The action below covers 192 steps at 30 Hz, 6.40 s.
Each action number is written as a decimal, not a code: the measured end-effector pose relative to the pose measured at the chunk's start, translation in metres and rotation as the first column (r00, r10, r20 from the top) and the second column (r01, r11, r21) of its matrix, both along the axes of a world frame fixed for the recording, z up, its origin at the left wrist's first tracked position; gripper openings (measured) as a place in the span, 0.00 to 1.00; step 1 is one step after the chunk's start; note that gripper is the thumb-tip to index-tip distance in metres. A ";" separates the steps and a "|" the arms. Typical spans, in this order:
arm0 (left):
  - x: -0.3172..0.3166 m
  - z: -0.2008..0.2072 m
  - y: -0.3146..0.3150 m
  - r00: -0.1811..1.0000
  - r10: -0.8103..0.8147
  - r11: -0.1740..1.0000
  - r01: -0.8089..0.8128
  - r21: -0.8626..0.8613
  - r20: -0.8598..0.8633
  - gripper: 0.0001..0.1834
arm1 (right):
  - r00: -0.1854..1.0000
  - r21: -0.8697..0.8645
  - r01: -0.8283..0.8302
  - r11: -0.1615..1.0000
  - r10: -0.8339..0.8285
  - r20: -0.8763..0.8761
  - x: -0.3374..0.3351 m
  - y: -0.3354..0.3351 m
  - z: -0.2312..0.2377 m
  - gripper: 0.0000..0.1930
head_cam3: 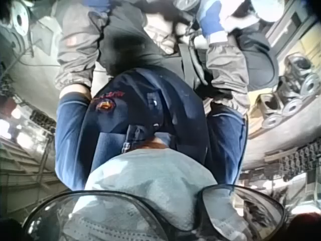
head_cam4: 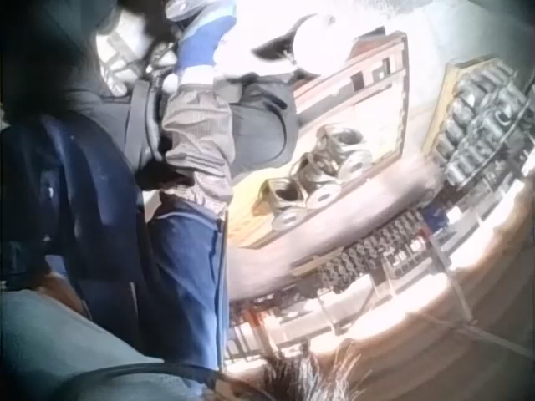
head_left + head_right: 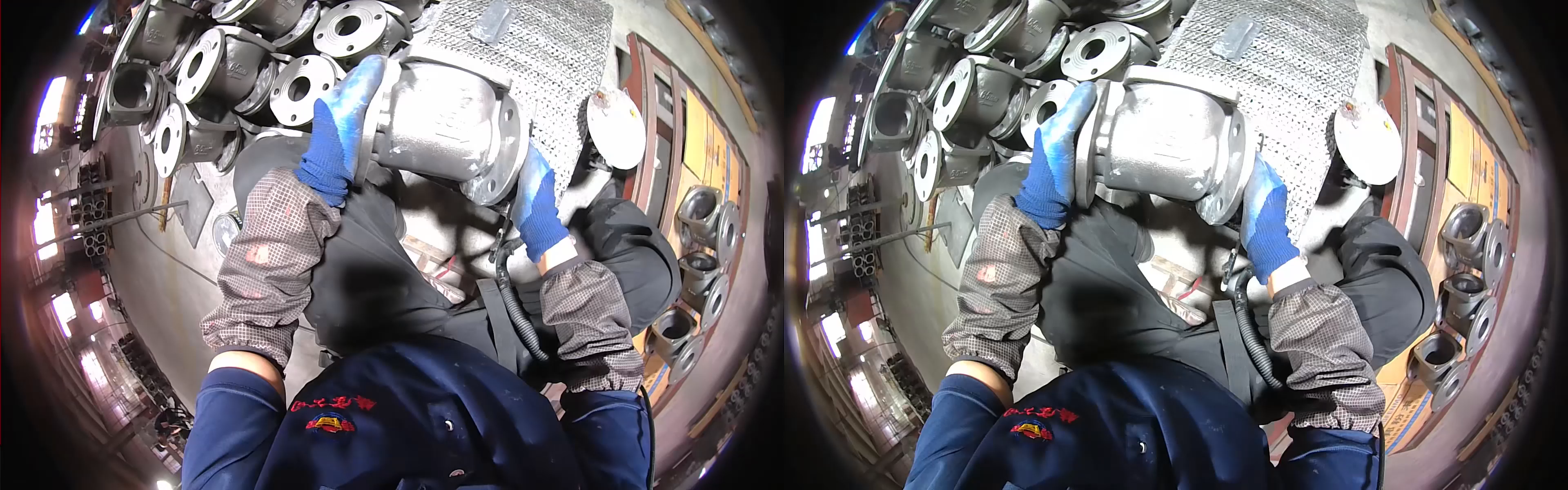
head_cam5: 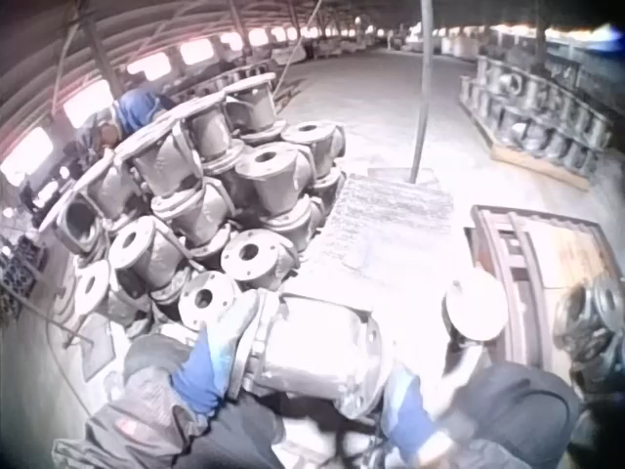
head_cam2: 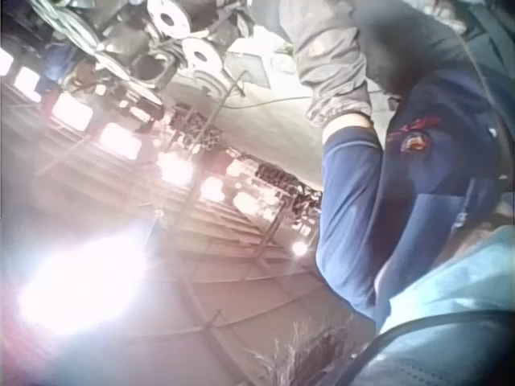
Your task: The person uses a powered tool to polish different surfaces and edges of a metal valve body, turning the object over multiple times by hand.
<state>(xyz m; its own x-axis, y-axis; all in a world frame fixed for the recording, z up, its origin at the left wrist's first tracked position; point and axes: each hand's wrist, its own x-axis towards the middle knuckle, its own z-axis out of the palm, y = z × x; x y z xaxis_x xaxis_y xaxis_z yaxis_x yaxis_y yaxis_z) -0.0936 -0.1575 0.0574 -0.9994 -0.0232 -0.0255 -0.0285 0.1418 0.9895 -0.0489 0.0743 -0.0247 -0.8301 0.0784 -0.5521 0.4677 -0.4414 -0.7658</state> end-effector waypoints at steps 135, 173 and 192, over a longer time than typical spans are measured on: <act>-0.027 -0.012 0.022 0.720 -0.474 0.761 0.046 -0.647 -0.506 0.22 | 0.954 0.067 0.212 0.975 -0.191 -0.232 -0.009 0.053 0.001 0.22; -0.010 0.004 0.025 0.977 -0.199 0.980 0.199 0.000 0.073 0.21 | 0.912 0.267 -0.048 0.963 0.151 -0.382 0.004 0.045 0.039 0.31; -0.057 -0.026 0.011 0.927 -0.026 0.942 -0.103 0.320 0.373 0.17 | 0.972 0.187 -0.035 0.982 0.077 -0.222 -0.030 0.039 0.050 0.28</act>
<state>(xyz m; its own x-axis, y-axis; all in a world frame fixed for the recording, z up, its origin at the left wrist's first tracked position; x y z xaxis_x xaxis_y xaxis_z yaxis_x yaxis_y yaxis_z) -0.1503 -0.1466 0.0314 -0.9152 0.0125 -0.4028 -0.3972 -0.1974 0.8963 -0.0793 0.1134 0.0253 -0.9379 0.1092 -0.3294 0.2921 -0.2640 -0.9192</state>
